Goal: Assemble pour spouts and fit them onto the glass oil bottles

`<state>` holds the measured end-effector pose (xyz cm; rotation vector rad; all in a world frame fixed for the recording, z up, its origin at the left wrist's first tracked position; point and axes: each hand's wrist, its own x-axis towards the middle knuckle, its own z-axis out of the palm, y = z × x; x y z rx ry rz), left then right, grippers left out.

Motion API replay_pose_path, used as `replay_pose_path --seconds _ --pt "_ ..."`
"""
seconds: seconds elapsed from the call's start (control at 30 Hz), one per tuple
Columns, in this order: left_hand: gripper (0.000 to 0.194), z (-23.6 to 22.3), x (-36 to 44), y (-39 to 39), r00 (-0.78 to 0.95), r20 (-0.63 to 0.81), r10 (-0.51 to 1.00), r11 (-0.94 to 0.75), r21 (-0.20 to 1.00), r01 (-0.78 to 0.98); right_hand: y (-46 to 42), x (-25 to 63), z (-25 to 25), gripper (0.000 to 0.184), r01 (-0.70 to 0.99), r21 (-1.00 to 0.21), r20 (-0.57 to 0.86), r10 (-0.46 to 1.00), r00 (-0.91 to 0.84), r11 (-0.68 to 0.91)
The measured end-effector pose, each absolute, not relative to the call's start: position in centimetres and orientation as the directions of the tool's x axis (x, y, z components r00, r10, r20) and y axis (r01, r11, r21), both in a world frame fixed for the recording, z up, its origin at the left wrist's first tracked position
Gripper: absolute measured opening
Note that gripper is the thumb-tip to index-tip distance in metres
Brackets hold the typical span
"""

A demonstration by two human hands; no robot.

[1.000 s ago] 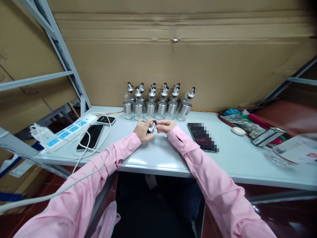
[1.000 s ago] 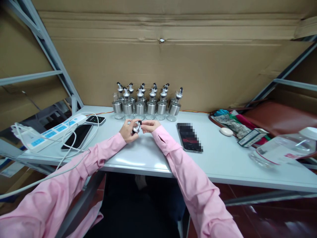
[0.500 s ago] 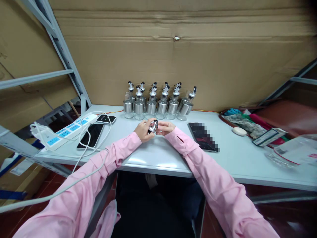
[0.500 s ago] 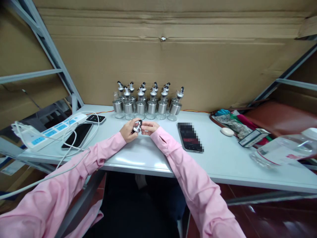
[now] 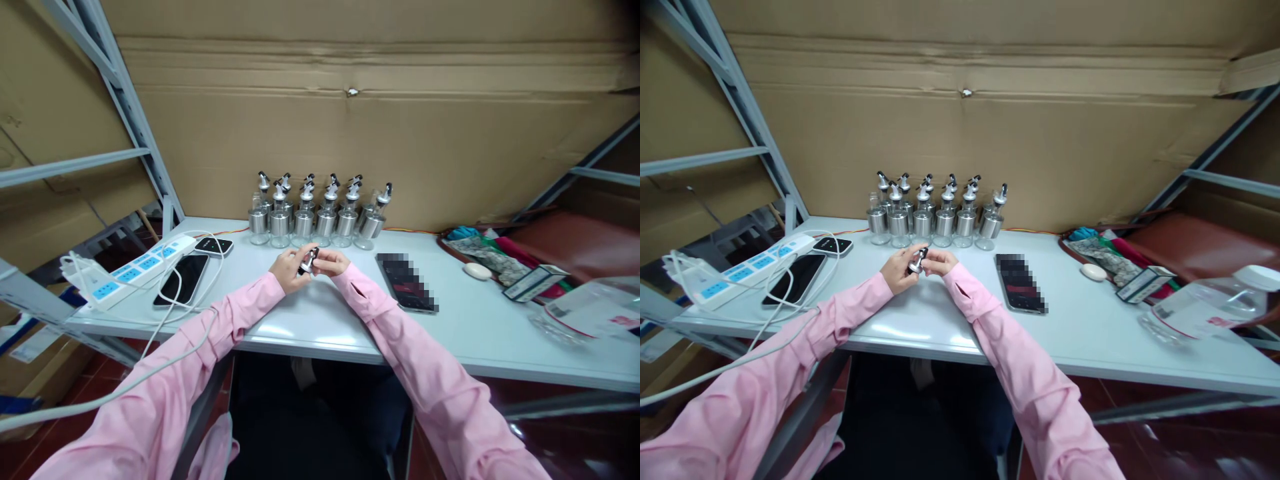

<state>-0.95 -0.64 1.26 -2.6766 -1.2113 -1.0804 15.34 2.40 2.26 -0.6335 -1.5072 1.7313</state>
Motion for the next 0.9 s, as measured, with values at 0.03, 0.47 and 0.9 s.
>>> replay_pose_path --seconds 0.03,0.47,0.9 --pt "0.059 1.3 -1.0 -0.6 0.464 0.596 0.655 -0.698 0.243 0.673 2.3 15.4 2.3 0.037 -0.205 -0.978 0.085 0.795 -0.6 -0.05" --pt "0.048 1.8 -3.8 1.0 0.372 0.581 0.724 -0.634 0.347 0.691 3.6 16.0 3.3 0.032 -0.429 -0.903 0.04 0.99 -0.138 -0.023" --pt "0.055 -0.8 -3.3 1.6 0.407 0.262 0.875 -0.481 0.367 0.796 4.8 16.1 1.8 0.035 -0.309 -0.942 0.124 0.992 0.04 0.13"
